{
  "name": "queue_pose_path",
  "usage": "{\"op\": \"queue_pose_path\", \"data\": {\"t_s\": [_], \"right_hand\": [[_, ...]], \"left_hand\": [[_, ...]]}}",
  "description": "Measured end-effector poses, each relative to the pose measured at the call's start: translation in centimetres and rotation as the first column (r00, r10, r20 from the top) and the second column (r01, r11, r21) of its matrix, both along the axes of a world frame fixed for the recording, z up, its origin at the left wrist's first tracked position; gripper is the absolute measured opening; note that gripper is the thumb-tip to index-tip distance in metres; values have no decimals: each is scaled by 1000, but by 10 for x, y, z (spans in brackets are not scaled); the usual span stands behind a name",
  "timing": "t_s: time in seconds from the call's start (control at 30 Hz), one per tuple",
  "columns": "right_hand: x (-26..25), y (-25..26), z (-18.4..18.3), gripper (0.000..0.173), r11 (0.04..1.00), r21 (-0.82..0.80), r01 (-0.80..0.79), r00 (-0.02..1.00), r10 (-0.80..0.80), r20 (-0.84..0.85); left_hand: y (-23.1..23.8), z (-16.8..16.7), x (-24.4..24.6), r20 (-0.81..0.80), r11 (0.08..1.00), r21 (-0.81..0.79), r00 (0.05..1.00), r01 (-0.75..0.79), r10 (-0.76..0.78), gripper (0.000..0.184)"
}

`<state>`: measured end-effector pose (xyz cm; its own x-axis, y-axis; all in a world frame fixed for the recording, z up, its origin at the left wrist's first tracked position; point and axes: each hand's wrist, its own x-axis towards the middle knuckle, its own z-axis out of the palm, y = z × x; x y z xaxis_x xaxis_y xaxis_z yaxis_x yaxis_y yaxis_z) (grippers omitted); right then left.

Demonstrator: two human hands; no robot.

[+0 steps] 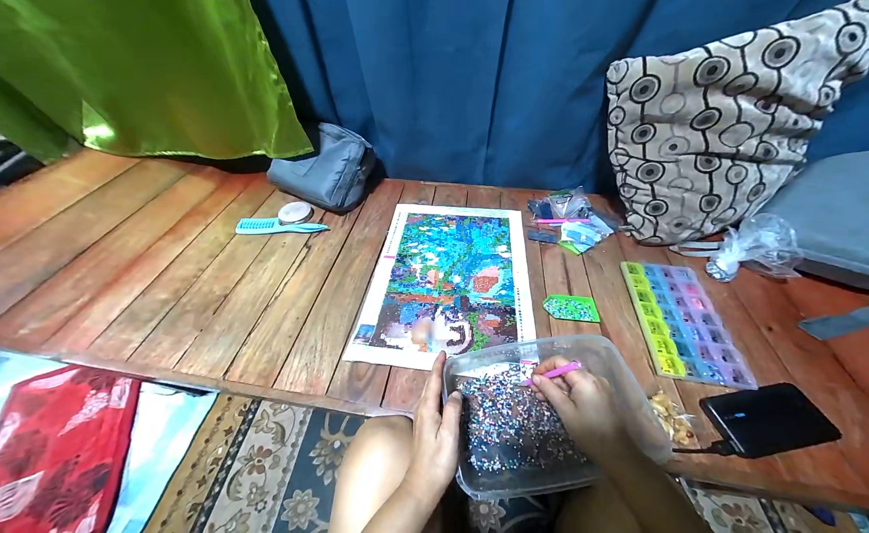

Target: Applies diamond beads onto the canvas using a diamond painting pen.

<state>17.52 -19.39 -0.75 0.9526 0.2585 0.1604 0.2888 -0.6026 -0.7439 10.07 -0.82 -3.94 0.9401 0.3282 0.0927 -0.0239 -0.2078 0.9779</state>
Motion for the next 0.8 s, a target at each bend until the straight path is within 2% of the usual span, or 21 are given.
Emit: {"op": "queue_pose_path", "data": {"t_s": [0.27, 0.8], "right_hand": [[4, -4, -3, 11, 1000, 1, 11, 999, -11, 37], [3, -10, 6, 6, 1000, -7, -10, 998, 10, -60]], "left_hand": [[1, 0, 1, 6, 1000, 8, 1000, 8, -8, 57], [1, -3, 3, 35, 999, 52, 999, -10, 8, 57]]}}
